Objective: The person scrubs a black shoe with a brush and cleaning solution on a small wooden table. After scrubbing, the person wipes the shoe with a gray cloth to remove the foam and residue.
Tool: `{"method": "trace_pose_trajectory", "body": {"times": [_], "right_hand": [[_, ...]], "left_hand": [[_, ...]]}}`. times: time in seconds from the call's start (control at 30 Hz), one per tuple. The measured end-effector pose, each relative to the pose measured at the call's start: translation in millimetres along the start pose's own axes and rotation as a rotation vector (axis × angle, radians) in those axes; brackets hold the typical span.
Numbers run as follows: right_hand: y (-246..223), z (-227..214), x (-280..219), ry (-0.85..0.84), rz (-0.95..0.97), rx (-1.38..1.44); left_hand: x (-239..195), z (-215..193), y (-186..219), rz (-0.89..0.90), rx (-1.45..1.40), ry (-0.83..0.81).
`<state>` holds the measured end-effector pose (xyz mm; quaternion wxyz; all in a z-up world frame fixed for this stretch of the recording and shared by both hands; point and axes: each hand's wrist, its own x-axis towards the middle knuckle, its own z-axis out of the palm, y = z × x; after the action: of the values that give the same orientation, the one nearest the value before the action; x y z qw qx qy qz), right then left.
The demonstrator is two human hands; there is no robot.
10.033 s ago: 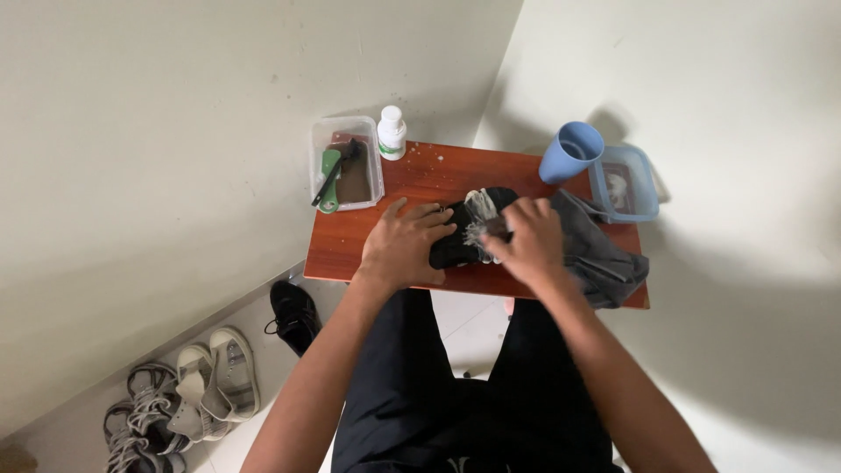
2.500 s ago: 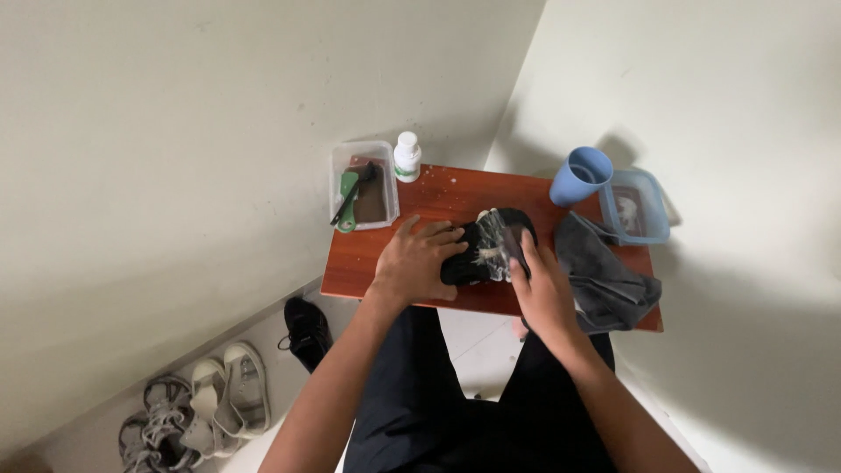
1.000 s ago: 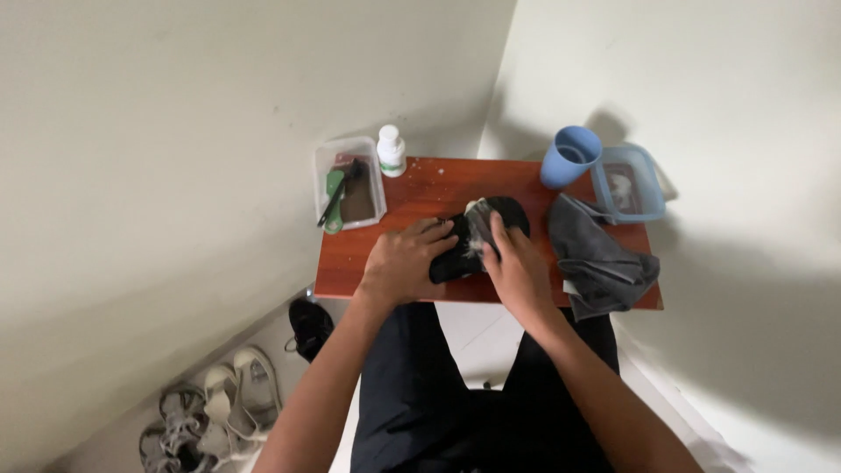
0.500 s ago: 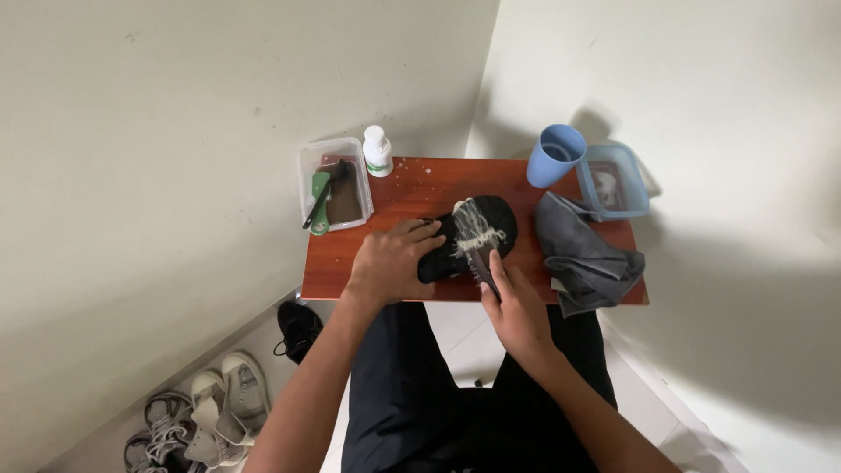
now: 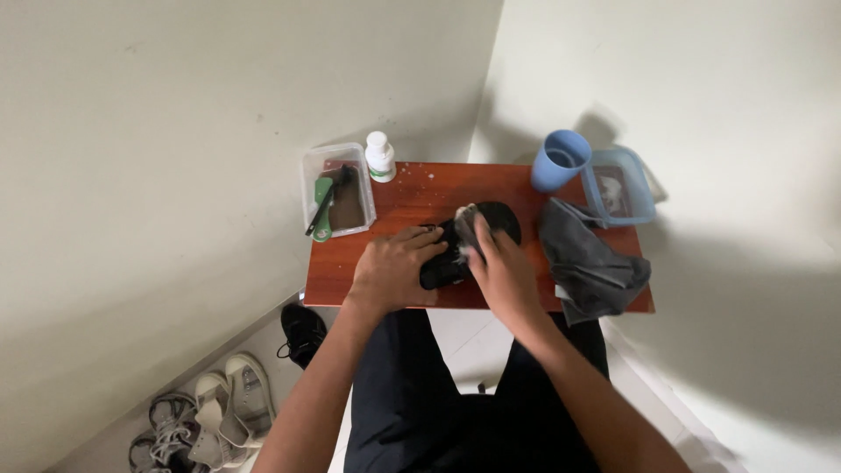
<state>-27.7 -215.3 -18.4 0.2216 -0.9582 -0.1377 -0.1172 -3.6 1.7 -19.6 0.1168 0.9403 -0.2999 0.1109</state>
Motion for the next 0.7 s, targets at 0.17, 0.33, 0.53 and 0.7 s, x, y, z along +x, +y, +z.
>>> {"method": "trace_pose_trajectory", "body": {"times": [0.17,0.33,0.53,0.7], "right_hand": [[22.6,10.4,-65.9,-0.033,0.071,0.043],[15.2,6.0,-20.9,0.010,0.075,0.022],[9.4,0.8,45.7,-0.084,0.094,-0.046],[9.0,-1.4,3.5,0.000,0.064,-0.062]], "left_hand": [[0.5,-0.9,0.5,-0.004,-0.022,0.033],[2.1,2.6,-0.7,0.023,-0.010,-0.009],[0.7,4.4,-4.0,0.022,0.036,-0.023],[1.5,13.3,-4.2,-0.004,0.002,0.017]]}}
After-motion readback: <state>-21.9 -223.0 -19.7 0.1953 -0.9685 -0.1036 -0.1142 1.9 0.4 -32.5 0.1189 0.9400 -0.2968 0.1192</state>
